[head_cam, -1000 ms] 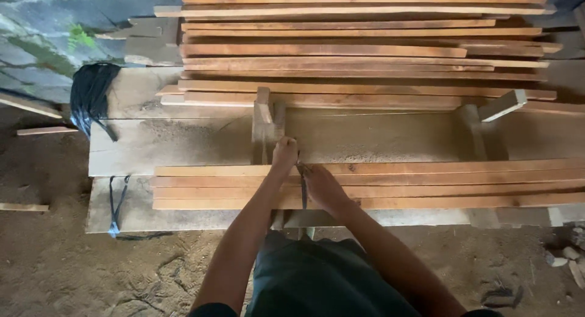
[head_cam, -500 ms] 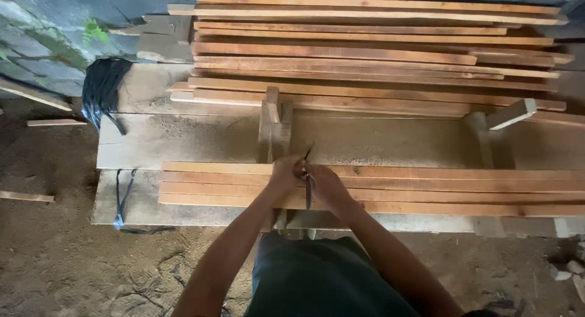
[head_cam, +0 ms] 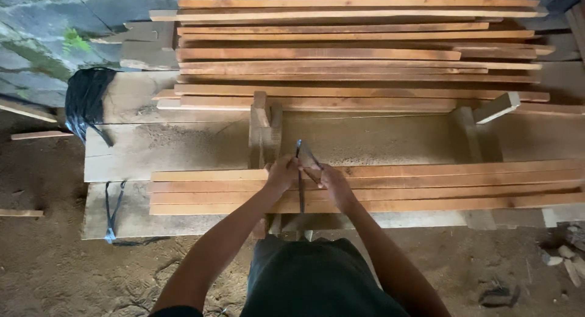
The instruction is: Bundling multiple long wooden strips together using plastic ties and a manual twisting tool to secure them.
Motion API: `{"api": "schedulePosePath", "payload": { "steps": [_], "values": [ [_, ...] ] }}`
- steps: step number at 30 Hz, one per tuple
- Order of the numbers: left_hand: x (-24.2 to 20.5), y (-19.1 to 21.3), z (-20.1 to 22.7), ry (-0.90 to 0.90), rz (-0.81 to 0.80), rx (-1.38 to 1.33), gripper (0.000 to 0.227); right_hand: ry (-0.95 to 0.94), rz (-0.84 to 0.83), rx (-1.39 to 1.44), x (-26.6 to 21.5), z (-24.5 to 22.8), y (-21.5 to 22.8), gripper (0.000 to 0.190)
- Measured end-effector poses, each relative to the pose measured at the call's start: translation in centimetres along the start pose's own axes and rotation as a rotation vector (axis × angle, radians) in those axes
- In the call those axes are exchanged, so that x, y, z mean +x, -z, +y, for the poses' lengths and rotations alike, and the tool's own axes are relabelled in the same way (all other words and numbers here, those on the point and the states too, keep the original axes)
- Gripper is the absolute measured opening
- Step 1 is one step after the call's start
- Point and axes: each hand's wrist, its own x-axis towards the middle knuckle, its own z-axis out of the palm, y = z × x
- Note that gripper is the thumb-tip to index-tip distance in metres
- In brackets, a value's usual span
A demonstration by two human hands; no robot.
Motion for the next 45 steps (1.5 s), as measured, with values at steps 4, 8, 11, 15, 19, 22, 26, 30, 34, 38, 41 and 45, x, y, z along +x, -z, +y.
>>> {"api": "schedulePosePath", "payload": {
  "steps": [4, 8, 11, 15, 19, 22, 26, 30, 34, 38, 41, 45],
  "values": [
    [1.4, -0.3, -1.1, -0.026, -0.02, -0.037, 0.041, 0.003, 0.198, 0.061, 5.0, 8.8, -2.2, 0.047],
    [2.7, -2.2, -3.7, -0.194, 0.099, 0.215, 0.039, -0.034, 0.221, 0.342, 3.4, 4.9, 0.2, 0.047],
    [1.4, -2.0, -0.6, -0.122, 0.064, 0.084, 0.047, 0.045, 0.23, 0.297, 6.8, 8.0, -0.1, 0.051],
    [-0.7, 1.5, 2.4, -0.099, -0.044, 0.021, 0.043, 0.118, 0.226, 0.245, 6.0, 1.3, 1.6, 0.05],
    [2.3, 0.7, -2.2, -0.207, -0.075, -0.027, 0.043, 0.182, 0.191, 0.126, 7.6, -0.7, 1.5, 0.051],
    [0.0, 1.5, 0.1, -0.391, 0.021, 0.077, 0.036, 0.261, 0.176, 0.06, 9.5, -2.5, 1.6, 0.05],
    [-0.9, 1.6, 0.5, -0.522, 0.099, 0.251, 0.042, 0.196, 0.134, -0.018, 12.6, -2.7, 0.8, 0.05],
    [-1.3, 2.4, 1.5, -0.485, 0.033, 0.159, 0.038, 0.183, 0.166, 0.059, 16.8, -0.8, -1.1, 0.045],
    [-2.6, 3.3, 2.4, -0.573, 0.02, 0.022, 0.019, 0.248, 0.338, 0.139, 13.0, -1.6, -0.7, 0.045],
    [-4.0, 3.2, 5.2, -0.372, 0.055, 0.008, 0.029, 0.209, 0.404, -0.085, 9.2, 2.5, -2.6, 0.055],
    [-3.6, 3.5, 5.0, -0.368, 0.012, 0.036, 0.023, 0.31, 0.348, -0.351, 9.3, 7.4, -4.4, 0.037],
    [-2.4, 2.2, 3.0, -0.13, -0.078, 0.271, 0.039, 0.412, 0.399, -0.4, 12.3, 13.1, -7.7, 0.025]
  ]
}}
